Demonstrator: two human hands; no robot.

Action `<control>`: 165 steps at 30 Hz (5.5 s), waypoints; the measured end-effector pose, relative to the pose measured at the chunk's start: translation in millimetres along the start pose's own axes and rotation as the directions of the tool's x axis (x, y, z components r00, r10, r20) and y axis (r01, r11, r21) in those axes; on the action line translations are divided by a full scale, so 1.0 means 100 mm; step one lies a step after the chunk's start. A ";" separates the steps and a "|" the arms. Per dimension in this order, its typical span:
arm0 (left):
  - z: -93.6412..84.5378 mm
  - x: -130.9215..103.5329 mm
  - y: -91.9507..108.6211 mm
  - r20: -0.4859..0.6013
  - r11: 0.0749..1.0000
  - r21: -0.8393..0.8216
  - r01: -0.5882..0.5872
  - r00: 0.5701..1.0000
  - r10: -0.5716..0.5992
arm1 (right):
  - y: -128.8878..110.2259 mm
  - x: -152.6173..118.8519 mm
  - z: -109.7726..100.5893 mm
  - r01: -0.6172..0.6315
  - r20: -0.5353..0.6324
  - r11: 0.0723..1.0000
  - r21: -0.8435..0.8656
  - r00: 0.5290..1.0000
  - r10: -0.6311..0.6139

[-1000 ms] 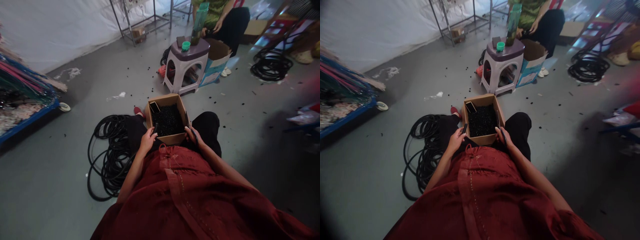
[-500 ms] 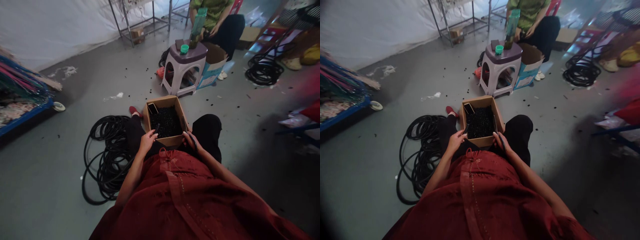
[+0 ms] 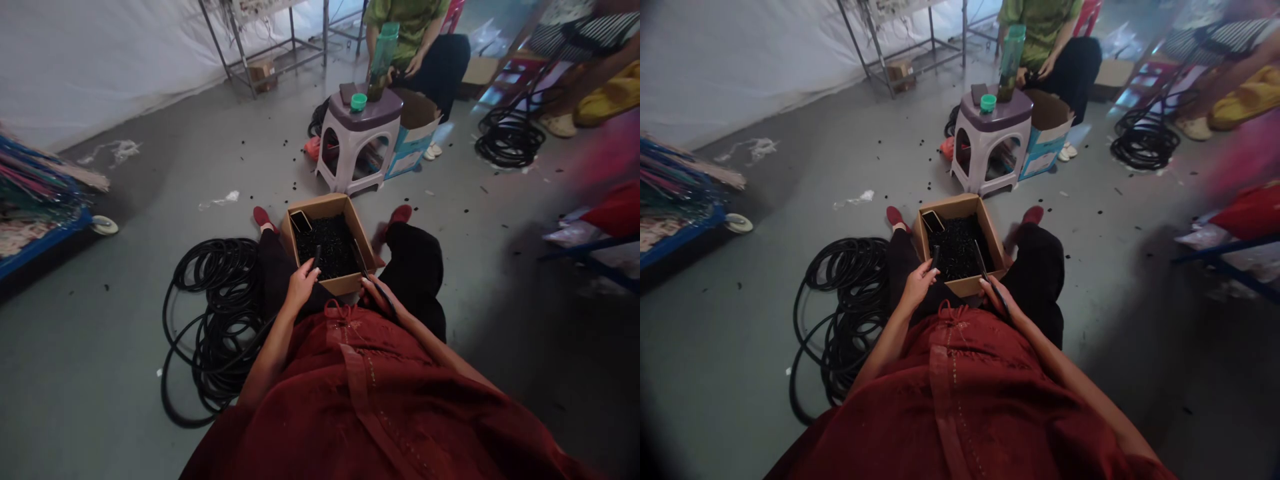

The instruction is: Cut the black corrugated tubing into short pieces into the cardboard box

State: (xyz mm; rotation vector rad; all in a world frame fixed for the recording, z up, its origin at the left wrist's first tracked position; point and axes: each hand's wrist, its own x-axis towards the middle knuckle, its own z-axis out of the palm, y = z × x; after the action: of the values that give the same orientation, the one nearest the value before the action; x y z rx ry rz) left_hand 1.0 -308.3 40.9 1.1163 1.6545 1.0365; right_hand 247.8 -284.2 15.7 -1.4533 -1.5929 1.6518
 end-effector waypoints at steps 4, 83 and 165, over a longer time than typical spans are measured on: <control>0.07 -0.01 0.07 0.025 1.000 -0.028 -0.001 1.000 0.001 | 0.00 0.03 -0.01 0.037 0.026 0.999 0.026 0.999 -0.037; 0.24 0.21 0.07 0.004 0.963 0.230 -0.139 0.990 0.141 | -0.28 0.39 0.01 0.267 0.229 0.921 -0.284 0.952 -0.205; 0.25 0.29 -0.25 0.094 0.961 0.272 -0.051 0.995 0.026 | -0.12 0.31 -0.06 0.103 0.056 0.807 -0.581 0.995 -0.087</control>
State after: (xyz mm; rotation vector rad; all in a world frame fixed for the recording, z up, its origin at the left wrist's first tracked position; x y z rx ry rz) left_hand 12.7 -282.5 4.7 1.3599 1.7461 0.7835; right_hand 237.7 -251.4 16.0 -1.5878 -2.2849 1.1657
